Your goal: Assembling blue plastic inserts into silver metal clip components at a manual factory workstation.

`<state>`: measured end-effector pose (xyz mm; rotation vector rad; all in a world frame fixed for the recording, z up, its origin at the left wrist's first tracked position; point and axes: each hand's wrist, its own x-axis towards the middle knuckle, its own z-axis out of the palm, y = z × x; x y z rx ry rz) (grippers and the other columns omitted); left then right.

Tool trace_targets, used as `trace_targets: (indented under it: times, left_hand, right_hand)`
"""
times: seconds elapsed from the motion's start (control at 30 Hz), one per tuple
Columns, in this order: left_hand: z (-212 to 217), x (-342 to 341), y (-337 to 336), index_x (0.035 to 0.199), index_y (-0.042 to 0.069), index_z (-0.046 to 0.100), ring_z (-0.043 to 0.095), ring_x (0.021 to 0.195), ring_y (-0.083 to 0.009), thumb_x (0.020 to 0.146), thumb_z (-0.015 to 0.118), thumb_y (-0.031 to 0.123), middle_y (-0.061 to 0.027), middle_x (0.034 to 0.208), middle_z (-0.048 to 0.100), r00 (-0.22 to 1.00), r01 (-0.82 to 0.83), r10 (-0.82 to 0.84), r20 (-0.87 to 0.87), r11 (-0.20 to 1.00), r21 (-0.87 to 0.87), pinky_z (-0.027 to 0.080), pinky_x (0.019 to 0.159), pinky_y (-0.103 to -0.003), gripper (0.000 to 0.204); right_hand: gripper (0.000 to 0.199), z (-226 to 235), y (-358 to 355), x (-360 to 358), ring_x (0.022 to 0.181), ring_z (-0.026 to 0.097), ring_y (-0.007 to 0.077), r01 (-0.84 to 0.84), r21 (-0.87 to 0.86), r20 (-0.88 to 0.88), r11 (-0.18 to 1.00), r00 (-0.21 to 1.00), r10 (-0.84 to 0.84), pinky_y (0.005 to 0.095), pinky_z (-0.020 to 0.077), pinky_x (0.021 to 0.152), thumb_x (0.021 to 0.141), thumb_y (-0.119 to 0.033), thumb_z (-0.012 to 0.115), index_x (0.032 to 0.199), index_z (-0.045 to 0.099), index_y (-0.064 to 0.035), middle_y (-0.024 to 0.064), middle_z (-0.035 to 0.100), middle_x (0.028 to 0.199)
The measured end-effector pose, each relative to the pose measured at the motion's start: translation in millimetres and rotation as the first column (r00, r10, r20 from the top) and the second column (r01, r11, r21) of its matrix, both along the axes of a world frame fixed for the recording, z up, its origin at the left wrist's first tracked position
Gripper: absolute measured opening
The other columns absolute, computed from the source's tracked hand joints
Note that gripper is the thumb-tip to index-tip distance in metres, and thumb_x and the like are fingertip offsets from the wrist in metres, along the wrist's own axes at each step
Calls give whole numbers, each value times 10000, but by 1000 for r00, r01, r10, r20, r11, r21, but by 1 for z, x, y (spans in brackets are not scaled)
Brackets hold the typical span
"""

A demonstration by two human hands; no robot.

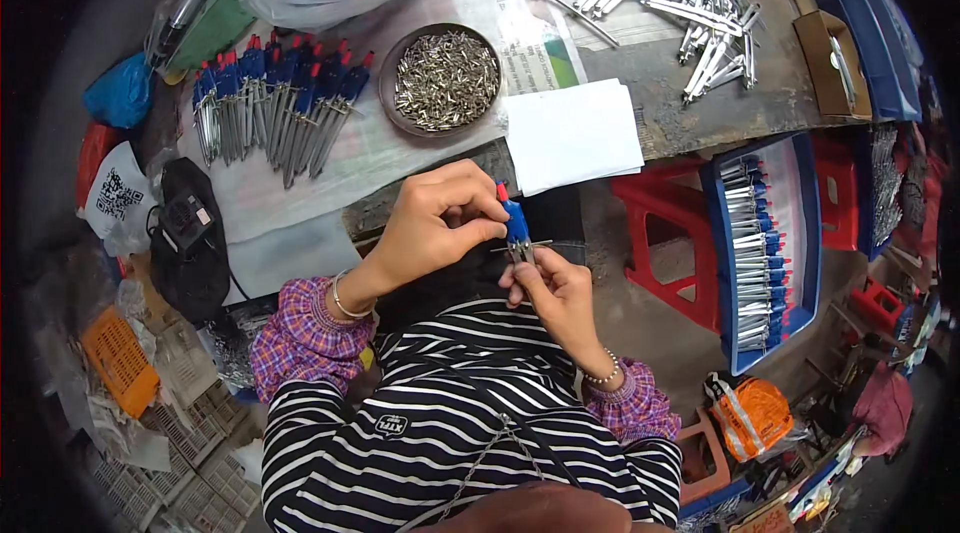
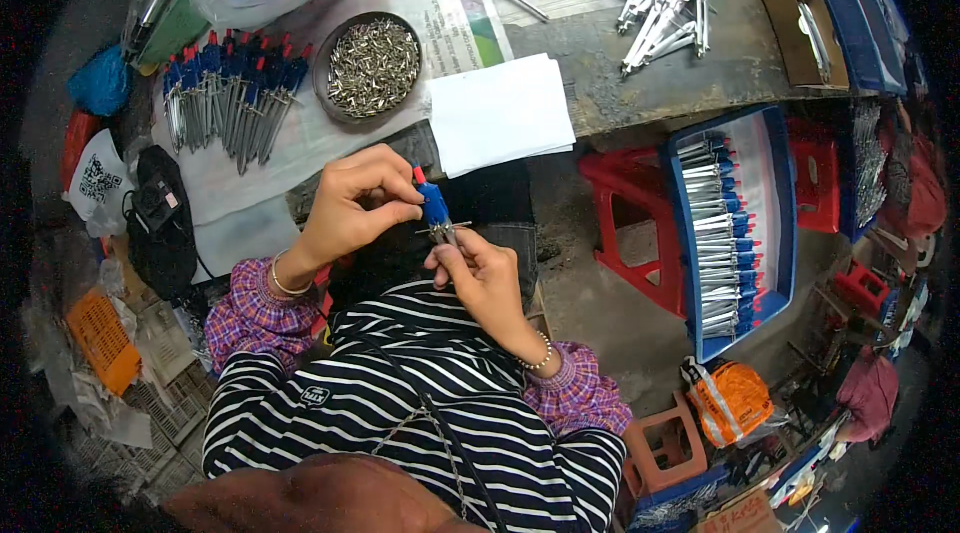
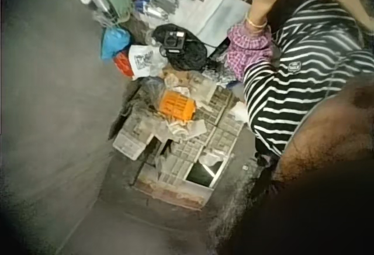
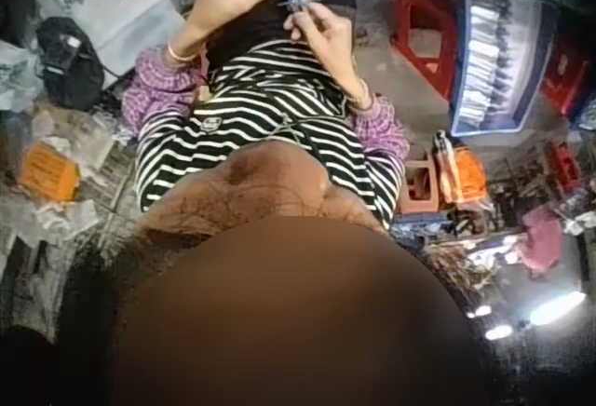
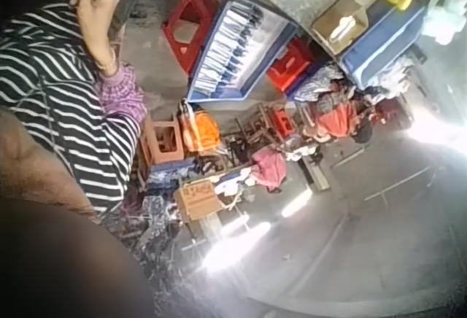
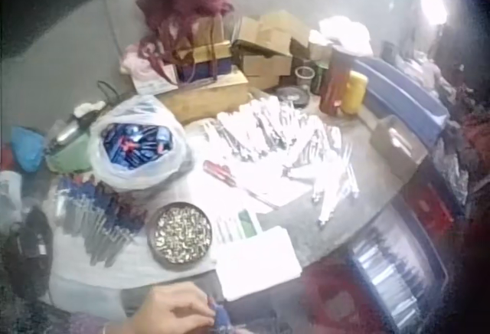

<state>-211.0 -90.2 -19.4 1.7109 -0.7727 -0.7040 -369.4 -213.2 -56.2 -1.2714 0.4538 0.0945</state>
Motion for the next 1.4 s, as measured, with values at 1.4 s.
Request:
trace_targets:
  times: [1.4]
  left_hand:
    - [8,3,-2,984,-35,617,640,747,-96,674,724,-59,-113,899,671,846,91,-9,-534,988,126,514,678,-193,328]
  right_hand:
    - [126,17,-4,-6,480,515,65,3,-293,120,956,992,34,212,392,447,875,-23,540,798,619,37,40,579,615]
